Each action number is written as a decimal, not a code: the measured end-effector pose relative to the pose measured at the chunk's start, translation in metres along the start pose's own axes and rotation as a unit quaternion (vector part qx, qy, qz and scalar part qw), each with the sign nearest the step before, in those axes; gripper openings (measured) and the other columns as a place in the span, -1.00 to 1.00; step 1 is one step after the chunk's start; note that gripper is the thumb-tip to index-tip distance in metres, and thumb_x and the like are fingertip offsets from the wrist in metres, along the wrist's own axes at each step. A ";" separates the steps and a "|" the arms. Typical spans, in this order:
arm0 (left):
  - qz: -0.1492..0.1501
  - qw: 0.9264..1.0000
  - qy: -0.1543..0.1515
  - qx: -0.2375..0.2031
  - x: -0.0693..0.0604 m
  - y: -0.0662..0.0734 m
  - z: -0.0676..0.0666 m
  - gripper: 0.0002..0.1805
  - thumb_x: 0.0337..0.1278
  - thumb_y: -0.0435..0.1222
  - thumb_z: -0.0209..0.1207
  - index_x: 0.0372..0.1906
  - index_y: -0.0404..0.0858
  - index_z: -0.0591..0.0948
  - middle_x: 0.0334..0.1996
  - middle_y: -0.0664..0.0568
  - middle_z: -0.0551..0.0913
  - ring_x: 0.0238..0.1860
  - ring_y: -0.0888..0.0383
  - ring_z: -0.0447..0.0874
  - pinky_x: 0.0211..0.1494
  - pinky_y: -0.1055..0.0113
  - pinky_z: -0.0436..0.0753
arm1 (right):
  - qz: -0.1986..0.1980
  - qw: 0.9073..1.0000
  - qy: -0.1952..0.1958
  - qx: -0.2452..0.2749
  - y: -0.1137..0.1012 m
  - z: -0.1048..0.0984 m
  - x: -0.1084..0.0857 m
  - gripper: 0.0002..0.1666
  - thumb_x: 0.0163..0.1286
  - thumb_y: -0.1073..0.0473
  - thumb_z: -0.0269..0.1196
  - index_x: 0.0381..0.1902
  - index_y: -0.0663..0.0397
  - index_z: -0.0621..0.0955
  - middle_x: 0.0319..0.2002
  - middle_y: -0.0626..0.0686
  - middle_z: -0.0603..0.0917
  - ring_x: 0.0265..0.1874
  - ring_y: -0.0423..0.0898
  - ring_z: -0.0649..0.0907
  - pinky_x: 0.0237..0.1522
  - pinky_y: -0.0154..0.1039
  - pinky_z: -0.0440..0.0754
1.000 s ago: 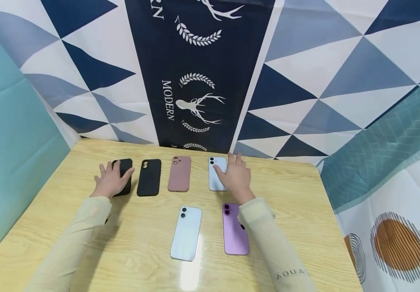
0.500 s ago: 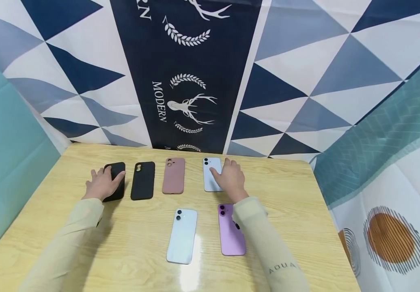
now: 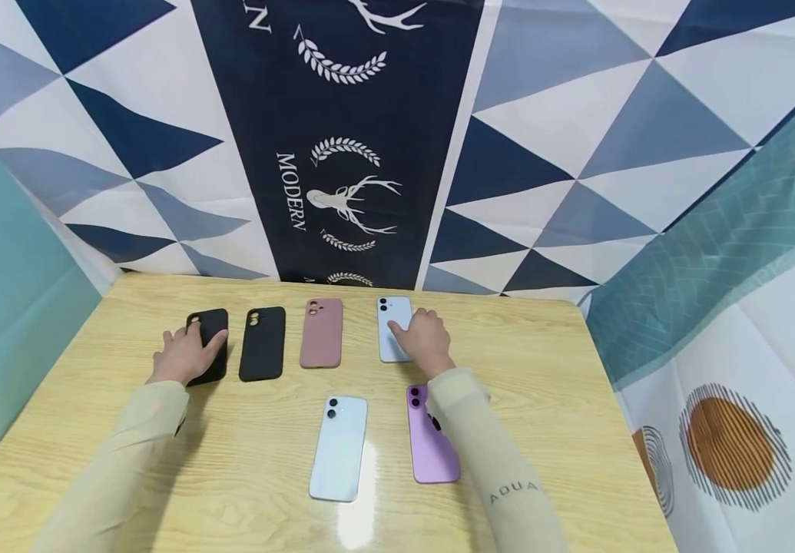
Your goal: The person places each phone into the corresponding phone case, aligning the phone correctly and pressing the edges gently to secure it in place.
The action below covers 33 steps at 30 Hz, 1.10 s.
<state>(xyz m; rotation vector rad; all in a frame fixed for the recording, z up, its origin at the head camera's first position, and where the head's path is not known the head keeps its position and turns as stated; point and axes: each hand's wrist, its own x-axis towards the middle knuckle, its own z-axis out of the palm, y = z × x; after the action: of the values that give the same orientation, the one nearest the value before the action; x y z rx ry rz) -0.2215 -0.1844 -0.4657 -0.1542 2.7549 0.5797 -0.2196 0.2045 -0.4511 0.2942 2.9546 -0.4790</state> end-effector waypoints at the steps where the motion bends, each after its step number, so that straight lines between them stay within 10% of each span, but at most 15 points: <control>1: -0.001 1.000 0.000 0.002 0.000 0.000 0.000 -0.07 0.33 0.23 -0.36 0.42 -0.48 -0.12 0.36 -0.55 -0.10 0.37 -0.50 -0.35 0.25 -0.48 -0.02 | 0.001 1.000 -0.002 0.000 0.000 0.001 0.001 -0.06 0.30 -0.36 0.02 0.18 0.45 0.36 0.04 0.37 0.48 0.01 0.22 0.54 -0.06 0.09 0.59; 20: -0.008 1.000 -0.004 0.012 0.006 -0.004 0.005 -0.06 0.32 0.25 -0.36 0.40 -0.51 -0.05 0.32 -0.54 0.04 0.31 -0.49 -0.06 0.22 -0.44 0.12 | 0.058 0.997 -0.043 0.010 -0.007 0.023 0.024 -0.18 0.26 -0.37 0.08 -0.08 0.36 0.54 -0.08 0.28 0.54 -0.24 0.05 0.51 -0.37 -0.14 0.51; 33: -0.011 0.999 0.016 0.026 0.008 -0.005 0.009 -0.13 0.34 0.12 -0.16 0.37 -0.54 0.01 0.26 -0.56 0.14 0.22 -0.48 0.15 0.15 -0.37 0.27 | 0.074 0.996 -0.043 0.012 -0.011 0.032 0.028 -0.12 0.22 -0.40 0.09 -0.06 0.39 0.55 -0.05 0.29 0.45 -0.14 0.08 0.47 -0.23 -0.07 0.57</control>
<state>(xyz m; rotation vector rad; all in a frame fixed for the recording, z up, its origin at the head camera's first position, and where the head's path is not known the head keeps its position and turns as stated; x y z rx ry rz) -0.2256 -0.1854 -0.4778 -0.1831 2.7928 0.5038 -0.2464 0.1886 -0.4824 0.4784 2.8194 -0.4950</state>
